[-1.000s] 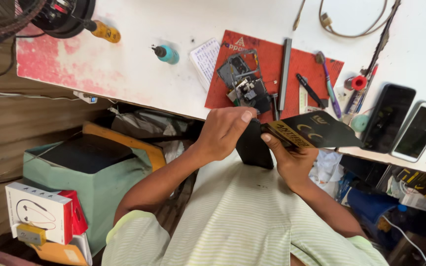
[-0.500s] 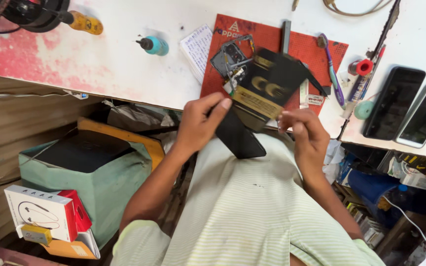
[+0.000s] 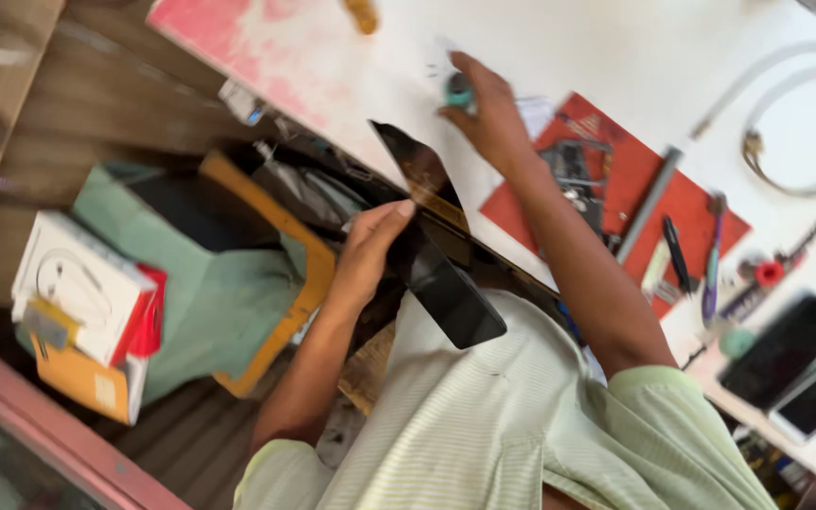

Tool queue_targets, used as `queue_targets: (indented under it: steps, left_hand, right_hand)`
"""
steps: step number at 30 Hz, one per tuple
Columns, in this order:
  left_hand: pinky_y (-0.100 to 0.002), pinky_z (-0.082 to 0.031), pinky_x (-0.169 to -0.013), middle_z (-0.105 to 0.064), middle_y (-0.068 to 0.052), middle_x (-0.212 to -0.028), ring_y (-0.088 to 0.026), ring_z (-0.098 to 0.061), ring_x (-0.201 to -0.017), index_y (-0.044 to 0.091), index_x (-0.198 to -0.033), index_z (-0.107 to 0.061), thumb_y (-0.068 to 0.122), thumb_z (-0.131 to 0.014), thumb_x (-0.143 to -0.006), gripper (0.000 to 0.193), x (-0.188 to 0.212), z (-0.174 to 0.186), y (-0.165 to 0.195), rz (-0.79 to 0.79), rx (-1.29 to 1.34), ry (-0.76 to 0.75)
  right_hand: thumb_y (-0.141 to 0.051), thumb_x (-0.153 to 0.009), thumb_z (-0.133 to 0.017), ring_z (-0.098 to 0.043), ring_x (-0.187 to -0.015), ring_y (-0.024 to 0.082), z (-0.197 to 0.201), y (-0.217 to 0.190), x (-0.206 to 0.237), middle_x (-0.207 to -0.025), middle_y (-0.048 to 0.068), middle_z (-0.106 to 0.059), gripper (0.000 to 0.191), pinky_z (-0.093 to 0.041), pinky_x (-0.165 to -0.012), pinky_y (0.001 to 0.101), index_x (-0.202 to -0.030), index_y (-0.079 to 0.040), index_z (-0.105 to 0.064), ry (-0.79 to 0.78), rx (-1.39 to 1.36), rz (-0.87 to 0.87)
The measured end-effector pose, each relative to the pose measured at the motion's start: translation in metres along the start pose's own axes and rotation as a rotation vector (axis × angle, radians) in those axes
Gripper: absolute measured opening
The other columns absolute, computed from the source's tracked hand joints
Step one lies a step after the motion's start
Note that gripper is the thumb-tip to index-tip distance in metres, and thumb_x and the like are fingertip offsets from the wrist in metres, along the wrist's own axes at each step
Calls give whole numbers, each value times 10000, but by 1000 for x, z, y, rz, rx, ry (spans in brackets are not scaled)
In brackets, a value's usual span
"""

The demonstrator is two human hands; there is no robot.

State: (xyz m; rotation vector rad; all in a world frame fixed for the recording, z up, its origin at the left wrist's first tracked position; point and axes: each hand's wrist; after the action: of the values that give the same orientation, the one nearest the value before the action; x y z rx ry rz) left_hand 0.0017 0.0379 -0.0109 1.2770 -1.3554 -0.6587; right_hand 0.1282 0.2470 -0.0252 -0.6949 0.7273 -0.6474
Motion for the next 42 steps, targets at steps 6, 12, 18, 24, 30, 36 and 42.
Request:
queue_targets:
  steps: [6, 12, 18, 24, 30, 36, 42]
  left_hand:
    - [-273, -445, -741, -578, 74, -827, -38, -506, -816, -36, -899, -647, 311, -567, -1078, 398, -1, 8, -9, 40, -78, -23]
    - [-359, -502, -771, -681, -118, -765, -204, -649, -742, -30, -913, -675, 562, -413, -1020, 655, -25, -19, -6, 193, -403, -20]
    - [-365, -530, -806, -714, -152, -773, -241, -683, -793, -28, -1021, -731, 702, -345, -979, 826, -41, -46, 2, 206, -490, -163]
    - [-341, -530, -792, -692, -147, -727, -220, -700, -792, -10, -1166, -738, 730, -296, -973, 883, -43, -61, 5, 149, -540, -252]
    - [-369, -483, -646, -563, -128, -620, -199, -563, -648, -11, -1021, -707, 683, -307, -1005, 802, -40, -69, 8, 119, -547, -284]
    - [-398, -439, -570, -487, -113, -554, -209, -507, -557, -26, -741, -580, 690, -305, -1005, 811, -40, -74, 11, 97, -598, -278]
    - [-406, -437, -566, -481, -122, -551, -216, -511, -558, -26, -752, -598, 695, -304, -1003, 818, -39, -74, 12, 107, -603, -276]
  right_hand:
    - [10, -1046, -802, -727, -1188, 233, 9, 9, 39, -1233, 159, -740, 564, -576, -1022, 357, -1403, -43, -369, 155, -240, -179]
    - [-47, -915, -898, -544, -1050, 227, 121, -57, 159, -1112, 80, -560, 416, -454, -942, 324, -1185, -24, -582, 302, 114, -230]
    - [-163, -770, -1023, -617, -921, 245, 139, -101, 207, -1113, 133, -646, 534, -487, -777, 328, -1152, -30, -675, 152, 386, -165]
    - [-89, -795, -1004, -671, -908, 244, 138, -106, 209, -1079, 141, -638, 500, -540, -701, 318, -1153, 7, -669, 112, 395, -110]
    - [-82, -809, -1003, -681, -913, 241, 139, -104, 213, -1074, 142, -629, 488, -560, -711, 309, -1142, 26, -663, 112, 374, -110]
    - [-80, -800, -997, -684, -926, 247, 139, -102, 212, -1075, 147, -636, 487, -568, -726, 319, -1144, 25, -669, 115, 381, -110]
    - [-118, -786, -1038, -675, -933, 254, 139, -99, 222, -1083, 147, -659, 510, -545, -751, 309, -1120, 18, -678, 149, 455, -125]
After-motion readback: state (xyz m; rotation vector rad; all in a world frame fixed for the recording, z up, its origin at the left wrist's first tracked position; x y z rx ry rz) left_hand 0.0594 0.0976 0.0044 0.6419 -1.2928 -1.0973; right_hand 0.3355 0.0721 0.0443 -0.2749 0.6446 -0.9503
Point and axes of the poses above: each hand's wrist, its own x-axis away from the middle knuckle, its own z-axis out of the back of the hand, y = z × x
